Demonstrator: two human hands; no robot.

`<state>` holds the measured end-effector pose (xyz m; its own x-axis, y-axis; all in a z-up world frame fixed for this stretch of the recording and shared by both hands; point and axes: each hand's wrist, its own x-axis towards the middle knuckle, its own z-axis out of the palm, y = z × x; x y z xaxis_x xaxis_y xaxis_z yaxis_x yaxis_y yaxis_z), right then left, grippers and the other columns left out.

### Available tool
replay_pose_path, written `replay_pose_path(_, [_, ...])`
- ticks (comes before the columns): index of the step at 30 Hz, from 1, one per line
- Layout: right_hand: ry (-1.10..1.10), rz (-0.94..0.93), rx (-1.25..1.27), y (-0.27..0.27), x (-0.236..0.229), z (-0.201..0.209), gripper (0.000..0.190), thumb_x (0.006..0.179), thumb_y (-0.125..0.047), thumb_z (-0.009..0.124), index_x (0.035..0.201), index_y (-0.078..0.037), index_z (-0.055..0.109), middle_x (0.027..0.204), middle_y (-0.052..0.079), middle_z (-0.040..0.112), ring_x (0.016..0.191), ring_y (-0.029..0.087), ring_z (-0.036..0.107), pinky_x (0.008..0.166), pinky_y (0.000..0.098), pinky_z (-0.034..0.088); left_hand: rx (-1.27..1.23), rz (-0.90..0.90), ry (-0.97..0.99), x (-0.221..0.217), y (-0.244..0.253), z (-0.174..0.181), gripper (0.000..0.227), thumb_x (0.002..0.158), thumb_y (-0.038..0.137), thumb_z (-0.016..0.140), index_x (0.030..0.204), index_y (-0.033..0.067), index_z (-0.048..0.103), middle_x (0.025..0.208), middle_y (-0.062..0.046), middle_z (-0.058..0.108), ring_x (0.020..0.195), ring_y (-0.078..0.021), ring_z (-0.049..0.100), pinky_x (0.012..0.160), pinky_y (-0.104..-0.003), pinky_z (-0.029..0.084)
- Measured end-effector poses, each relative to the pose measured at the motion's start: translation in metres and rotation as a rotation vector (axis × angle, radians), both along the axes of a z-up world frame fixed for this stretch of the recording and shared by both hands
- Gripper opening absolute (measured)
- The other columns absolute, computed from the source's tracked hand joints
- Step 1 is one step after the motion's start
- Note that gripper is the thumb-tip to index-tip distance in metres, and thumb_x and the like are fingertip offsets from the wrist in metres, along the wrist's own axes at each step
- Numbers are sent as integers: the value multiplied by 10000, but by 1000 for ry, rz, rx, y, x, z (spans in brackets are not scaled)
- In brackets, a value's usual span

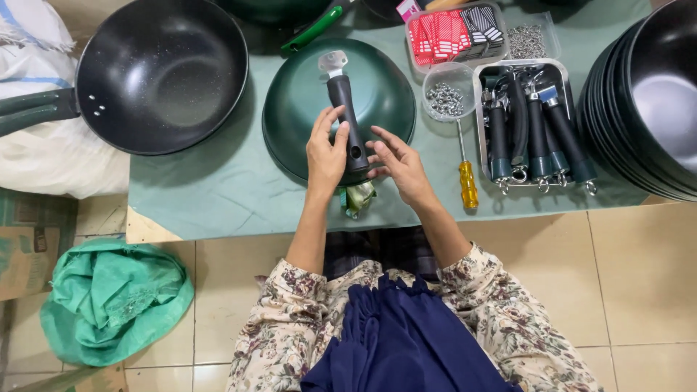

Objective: Attaching handles to metal woks using screws and a manual screwdriver.

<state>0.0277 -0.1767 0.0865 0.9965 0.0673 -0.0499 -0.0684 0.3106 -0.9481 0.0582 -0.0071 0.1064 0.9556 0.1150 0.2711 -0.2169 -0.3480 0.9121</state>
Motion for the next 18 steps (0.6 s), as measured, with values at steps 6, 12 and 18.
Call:
replay_pose_path(6, [-68, -77, -91, -47, 13, -16, 363, 1055, -151, 625, 1370, 28, 619, 1184, 248, 687, 936, 284, 745, 714, 366, 664, -14, 43, -158, -9, -28, 49, 296, 1065, 188, 604, 1352, 205, 673, 1440, -167, 568, 1341, -369, 562, 1107, -488, 470])
replay_pose_path(12, [-270, -267, -503, -137, 61, -28, 253, 1020, 26, 601, 1228, 9, 742, 1050, 231, 719, 893, 276, 734, 702, 337, 636, -169, -157, -262, 2, -108, 56, 275, 1059, 100, 571, 1259, 211, 723, 1347, -98, 638, 1289, -299, 628, 1051, -392, 547])
replay_pose_path(18, [-467, -329, -1116, -200, 129, -81, 234, 905, -3, 702, 1043, -151, 820, 966, 86, 750, 950, 321, 716, 827, 418, 575, 296, -89, -274, 77, -187, -65, 259, 966, 80, 611, 1142, 232, 726, 1255, -54, 646, 1335, -313, 549, 1093, -456, 463])
